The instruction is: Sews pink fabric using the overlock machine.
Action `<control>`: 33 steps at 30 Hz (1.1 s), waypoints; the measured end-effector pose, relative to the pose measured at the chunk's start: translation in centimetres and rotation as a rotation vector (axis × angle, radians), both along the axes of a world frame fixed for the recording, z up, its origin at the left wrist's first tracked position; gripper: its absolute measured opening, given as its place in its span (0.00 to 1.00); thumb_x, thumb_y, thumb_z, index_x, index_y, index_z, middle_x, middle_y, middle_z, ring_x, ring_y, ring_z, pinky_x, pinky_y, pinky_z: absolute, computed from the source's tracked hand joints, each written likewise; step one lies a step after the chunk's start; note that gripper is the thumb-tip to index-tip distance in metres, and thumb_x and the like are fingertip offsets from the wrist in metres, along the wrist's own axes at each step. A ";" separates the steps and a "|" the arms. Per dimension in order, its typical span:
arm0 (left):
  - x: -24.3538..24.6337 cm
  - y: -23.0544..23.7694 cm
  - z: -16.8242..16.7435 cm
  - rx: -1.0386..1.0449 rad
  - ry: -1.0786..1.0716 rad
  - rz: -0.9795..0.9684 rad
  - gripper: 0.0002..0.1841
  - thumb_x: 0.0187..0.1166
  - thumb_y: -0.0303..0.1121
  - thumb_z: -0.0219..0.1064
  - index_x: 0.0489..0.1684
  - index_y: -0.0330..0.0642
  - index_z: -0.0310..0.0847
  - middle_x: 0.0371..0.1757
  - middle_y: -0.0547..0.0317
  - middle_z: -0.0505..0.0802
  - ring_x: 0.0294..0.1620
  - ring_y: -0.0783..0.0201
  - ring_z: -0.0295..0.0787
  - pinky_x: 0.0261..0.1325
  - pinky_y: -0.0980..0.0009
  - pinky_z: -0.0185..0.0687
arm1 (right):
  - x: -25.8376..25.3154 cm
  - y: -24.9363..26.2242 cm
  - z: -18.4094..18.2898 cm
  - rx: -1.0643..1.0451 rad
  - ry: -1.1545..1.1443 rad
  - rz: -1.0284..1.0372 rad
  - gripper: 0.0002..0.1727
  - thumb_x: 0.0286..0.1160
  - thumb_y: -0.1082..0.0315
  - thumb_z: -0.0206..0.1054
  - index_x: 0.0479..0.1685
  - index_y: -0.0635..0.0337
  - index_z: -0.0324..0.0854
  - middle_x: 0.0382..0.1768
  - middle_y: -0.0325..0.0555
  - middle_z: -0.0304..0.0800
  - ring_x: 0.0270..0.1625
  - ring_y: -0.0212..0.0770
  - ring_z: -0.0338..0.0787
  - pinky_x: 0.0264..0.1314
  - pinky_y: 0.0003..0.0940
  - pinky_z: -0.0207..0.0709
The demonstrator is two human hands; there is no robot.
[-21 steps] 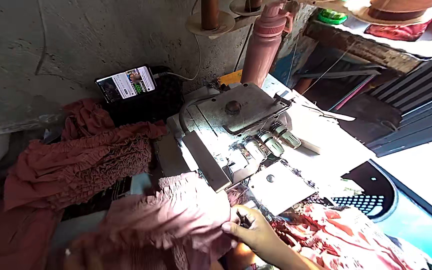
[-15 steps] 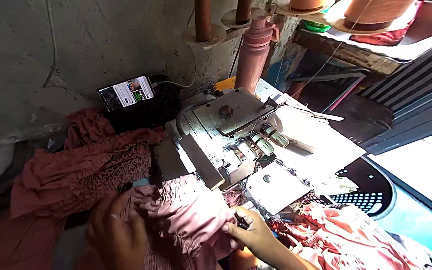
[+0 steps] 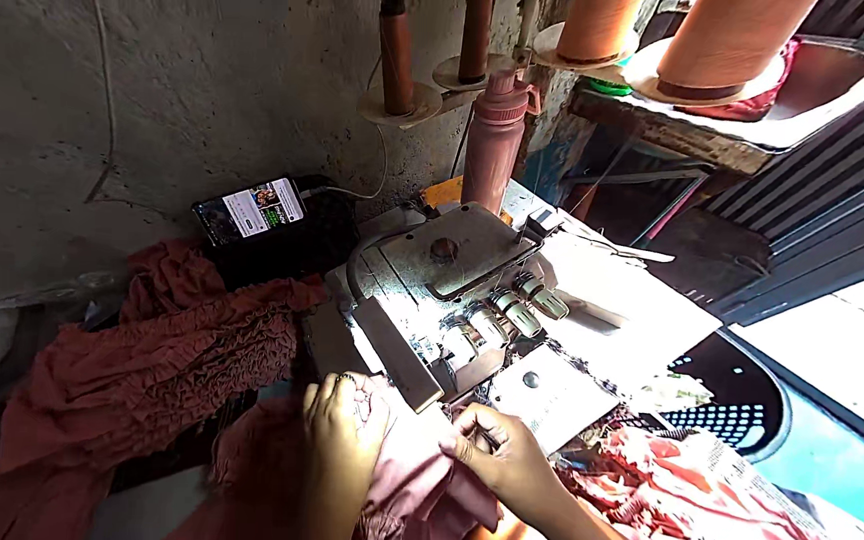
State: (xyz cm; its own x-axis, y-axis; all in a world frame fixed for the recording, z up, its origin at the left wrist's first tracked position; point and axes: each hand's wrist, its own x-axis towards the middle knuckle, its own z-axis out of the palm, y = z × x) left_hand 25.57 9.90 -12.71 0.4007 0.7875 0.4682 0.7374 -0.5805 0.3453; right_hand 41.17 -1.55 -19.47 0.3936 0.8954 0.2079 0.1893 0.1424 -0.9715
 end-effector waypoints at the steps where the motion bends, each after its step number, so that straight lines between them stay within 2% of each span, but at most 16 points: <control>1: 0.0 0.1 0.0 0.006 -0.013 -0.003 0.12 0.63 0.36 0.67 0.30 0.34 0.87 0.31 0.48 0.91 0.38 0.48 0.88 0.46 0.52 0.78 | 0.2 0.3 0.1 0.040 -0.047 -0.029 0.14 0.75 0.51 0.73 0.38 0.52 0.88 0.27 0.25 0.87 0.25 0.13 0.77 0.28 0.11 0.71; 2: 0.0 0.2 0.0 0.009 -0.029 -0.008 0.13 0.65 0.37 0.67 0.33 0.34 0.87 0.31 0.49 0.92 0.38 0.49 0.89 0.46 0.53 0.78 | 0.5 0.8 0.3 0.073 -0.117 -0.067 0.15 0.77 0.51 0.70 0.46 0.53 0.89 0.27 0.26 0.89 0.26 0.14 0.81 0.30 0.13 0.77; 4: -0.1 0.5 -0.1 -0.016 -0.058 -0.031 0.14 0.64 0.39 0.71 0.36 0.36 0.88 0.32 0.52 0.93 0.38 0.52 0.89 0.47 0.54 0.76 | 1.0 2.1 1.0 0.084 -0.307 -0.152 0.18 0.78 0.54 0.67 0.56 0.54 0.91 0.22 0.29 0.86 0.21 0.21 0.79 0.25 0.21 0.76; 5: -0.2 0.6 -0.1 -0.027 -0.063 -0.036 0.14 0.61 0.40 0.72 0.35 0.39 0.89 0.32 0.54 0.93 0.38 0.54 0.88 0.47 0.55 0.76 | 1.1 2.6 1.6 0.063 -0.398 -0.166 0.17 0.74 0.57 0.67 0.55 0.53 0.92 0.22 0.31 0.87 0.21 0.26 0.81 0.24 0.27 0.76; 7: -0.2 0.7 0.0 -0.040 -0.060 -0.042 0.13 0.60 0.41 0.73 0.33 0.42 0.89 0.30 0.59 0.92 0.37 0.57 0.87 0.46 0.57 0.75 | 1.2 3.3 3.1 -0.024 -0.511 -0.106 0.16 0.67 0.61 0.68 0.50 0.51 0.94 0.28 0.37 0.95 0.27 0.37 0.92 0.27 0.43 0.82; 9: -0.1 0.7 0.0 -0.034 -0.057 -0.046 0.12 0.59 0.40 0.72 0.31 0.42 0.88 0.27 0.60 0.91 0.34 0.59 0.86 0.45 0.59 0.74 | 1.3 3.7 4.3 -0.108 -0.531 -0.041 0.12 0.67 0.59 0.68 0.42 0.50 0.95 0.28 0.39 0.94 0.30 0.40 0.93 0.28 0.48 0.81; 11: 0.0 0.6 0.1 -0.044 -0.050 -0.038 0.10 0.60 0.38 0.70 0.29 0.40 0.88 0.24 0.60 0.90 0.33 0.59 0.86 0.44 0.59 0.74 | 1.3 4.0 4.7 -0.116 -0.601 -0.072 0.10 0.65 0.57 0.68 0.30 0.51 0.91 0.20 0.39 0.88 0.25 0.41 0.89 0.22 0.45 0.76; 14: 0.3 0.5 0.0 -0.009 -0.023 0.003 0.10 0.60 0.36 0.68 0.26 0.38 0.86 0.22 0.56 0.89 0.32 0.57 0.87 0.43 0.59 0.75 | 1.1 4.1 4.6 -0.018 -0.729 -0.176 0.10 0.59 0.56 0.68 0.23 0.51 0.88 0.14 0.37 0.82 0.17 0.38 0.84 0.14 0.39 0.69; 17: 0.5 0.4 0.3 -0.024 -0.015 0.020 0.10 0.58 0.35 0.69 0.26 0.37 0.85 0.22 0.55 0.88 0.32 0.56 0.86 0.42 0.60 0.75 | 1.2 3.8 4.4 0.060 -0.734 -0.185 0.09 0.57 0.56 0.68 0.23 0.49 0.88 0.16 0.35 0.83 0.17 0.33 0.83 0.13 0.35 0.68; 20: 0.4 0.3 0.5 -0.050 -0.010 0.018 0.10 0.59 0.35 0.70 0.27 0.36 0.85 0.22 0.55 0.88 0.31 0.56 0.86 0.43 0.59 0.75 | 1.7 3.2 4.3 0.093 -0.631 -0.111 0.07 0.59 0.57 0.70 0.26 0.48 0.89 0.20 0.31 0.85 0.20 0.27 0.81 0.17 0.29 0.68; 24: 0.3 0.3 0.4 -0.043 -0.010 0.020 0.10 0.61 0.37 0.68 0.28 0.37 0.86 0.21 0.57 0.87 0.31 0.57 0.85 0.43 0.59 0.74 | 2.6 2.2 4.2 0.089 -0.542 -0.029 0.06 0.62 0.58 0.70 0.29 0.49 0.87 0.23 0.31 0.86 0.22 0.25 0.81 0.20 0.24 0.70; 28: 0.2 0.4 -0.4 0.023 -0.051 -0.004 0.11 0.64 0.39 0.66 0.29 0.40 0.87 0.24 0.59 0.89 0.32 0.60 0.86 0.43 0.60 0.74 | 4.5 0.4 3.7 0.049 -0.478 -0.058 0.07 0.65 0.58 0.69 0.29 0.49 0.87 0.24 0.29 0.85 0.24 0.17 0.78 0.25 0.14 0.69; 29: -0.1 0.4 -0.6 0.035 -0.084 -0.021 0.12 0.65 0.39 0.67 0.31 0.40 0.88 0.27 0.59 0.90 0.34 0.60 0.86 0.44 0.61 0.75 | 5.0 0.0 3.5 0.032 -0.470 -0.085 0.06 0.65 0.59 0.69 0.29 0.49 0.87 0.24 0.29 0.85 0.24 0.16 0.77 0.25 0.13 0.69; 30: -0.7 0.1 -0.8 0.036 -0.125 -0.042 0.13 0.67 0.39 0.68 0.37 0.38 0.90 0.34 0.55 0.93 0.40 0.57 0.88 0.50 0.59 0.78 | 5.5 -0.3 3.3 0.007 -0.481 -0.121 0.07 0.65 0.59 0.68 0.29 0.50 0.88 0.24 0.28 0.86 0.25 0.16 0.77 0.26 0.13 0.69; 32: -3.2 -1.8 -0.5 -0.037 -0.191 -0.055 0.17 0.71 0.35 0.68 0.51 0.31 0.86 0.50 0.42 0.91 0.59 0.51 0.85 0.66 0.57 0.76 | 6.5 -0.7 2.8 -0.046 -0.569 -0.240 0.09 0.68 0.58 0.66 0.32 0.49 0.89 0.26 0.30 0.87 0.25 0.20 0.80 0.26 0.19 0.73; 33: -5.2 -3.1 -0.5 -0.075 -0.211 -0.034 0.18 0.73 0.33 0.68 0.54 0.27 0.84 0.54 0.36 0.89 0.63 0.48 0.83 0.69 0.56 0.75 | 6.8 -0.9 2.5 -0.067 -0.619 -0.297 0.09 0.68 0.58 0.65 0.33 0.49 0.90 0.28 0.31 0.89 0.25 0.23 0.82 0.25 0.23 0.75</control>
State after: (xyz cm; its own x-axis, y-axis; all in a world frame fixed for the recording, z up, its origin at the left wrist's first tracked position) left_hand 20.40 6.80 -13.21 0.3267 0.8109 0.4856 0.6247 -0.5708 0.5329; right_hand 48.02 -2.41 -16.95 0.4511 0.7865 0.4219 0.7338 -0.0578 -0.6769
